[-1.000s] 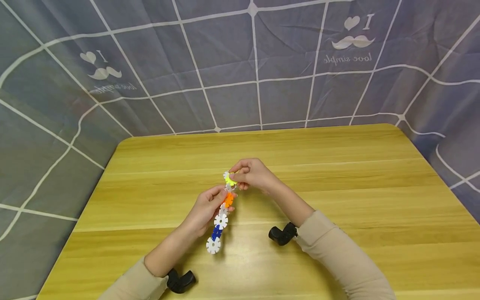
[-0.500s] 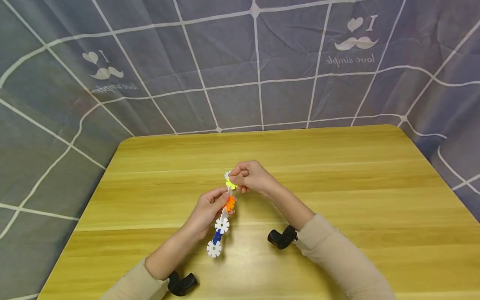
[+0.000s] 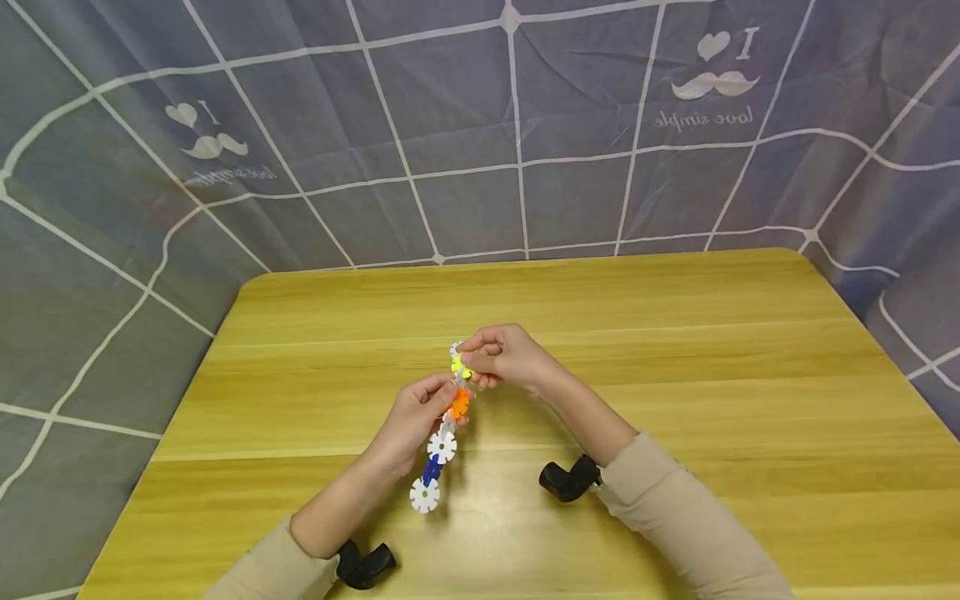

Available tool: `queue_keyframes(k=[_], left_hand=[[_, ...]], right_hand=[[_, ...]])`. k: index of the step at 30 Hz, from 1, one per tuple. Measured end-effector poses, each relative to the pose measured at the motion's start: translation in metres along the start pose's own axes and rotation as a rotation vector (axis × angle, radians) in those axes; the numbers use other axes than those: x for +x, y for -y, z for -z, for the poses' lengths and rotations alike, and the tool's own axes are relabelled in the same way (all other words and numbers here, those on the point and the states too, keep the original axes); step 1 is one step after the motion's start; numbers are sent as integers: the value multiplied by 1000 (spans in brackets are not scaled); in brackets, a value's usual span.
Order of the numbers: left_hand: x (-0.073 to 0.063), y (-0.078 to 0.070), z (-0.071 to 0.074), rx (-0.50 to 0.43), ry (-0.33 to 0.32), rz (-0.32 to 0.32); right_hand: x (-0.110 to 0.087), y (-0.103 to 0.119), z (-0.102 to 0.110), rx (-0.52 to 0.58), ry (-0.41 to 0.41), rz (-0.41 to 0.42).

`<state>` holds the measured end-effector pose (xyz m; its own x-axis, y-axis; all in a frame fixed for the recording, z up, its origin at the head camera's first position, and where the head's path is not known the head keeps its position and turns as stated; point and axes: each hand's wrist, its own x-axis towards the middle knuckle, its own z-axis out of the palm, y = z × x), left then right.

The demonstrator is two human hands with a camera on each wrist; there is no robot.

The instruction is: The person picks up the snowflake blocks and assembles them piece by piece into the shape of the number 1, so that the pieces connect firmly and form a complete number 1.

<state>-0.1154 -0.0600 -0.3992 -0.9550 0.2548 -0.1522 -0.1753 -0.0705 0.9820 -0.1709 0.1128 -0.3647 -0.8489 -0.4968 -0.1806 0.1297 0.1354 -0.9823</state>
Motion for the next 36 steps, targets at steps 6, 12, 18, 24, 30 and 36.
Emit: queue_keyframes(k=[6,12,18,24,30,36], left_hand=[[4,-2,2,-7,-57,24],[7,-3,6,-34,-61,42],[10,-7,8,-140,-24,66],[14,-10,9,-195,-28,114],[20,-10,9,-213,-39,141],[27,-10,16,-226,-74,166]], right_hand=[[1,-2,4,66,55,-3],[3,-2,5,85,70,-13],[5,-3,4,84,53,-10],[9,-6,2,95,50,-16],[14,-8,1,121,42,-47],[22,-7,6,143,55,-70]])
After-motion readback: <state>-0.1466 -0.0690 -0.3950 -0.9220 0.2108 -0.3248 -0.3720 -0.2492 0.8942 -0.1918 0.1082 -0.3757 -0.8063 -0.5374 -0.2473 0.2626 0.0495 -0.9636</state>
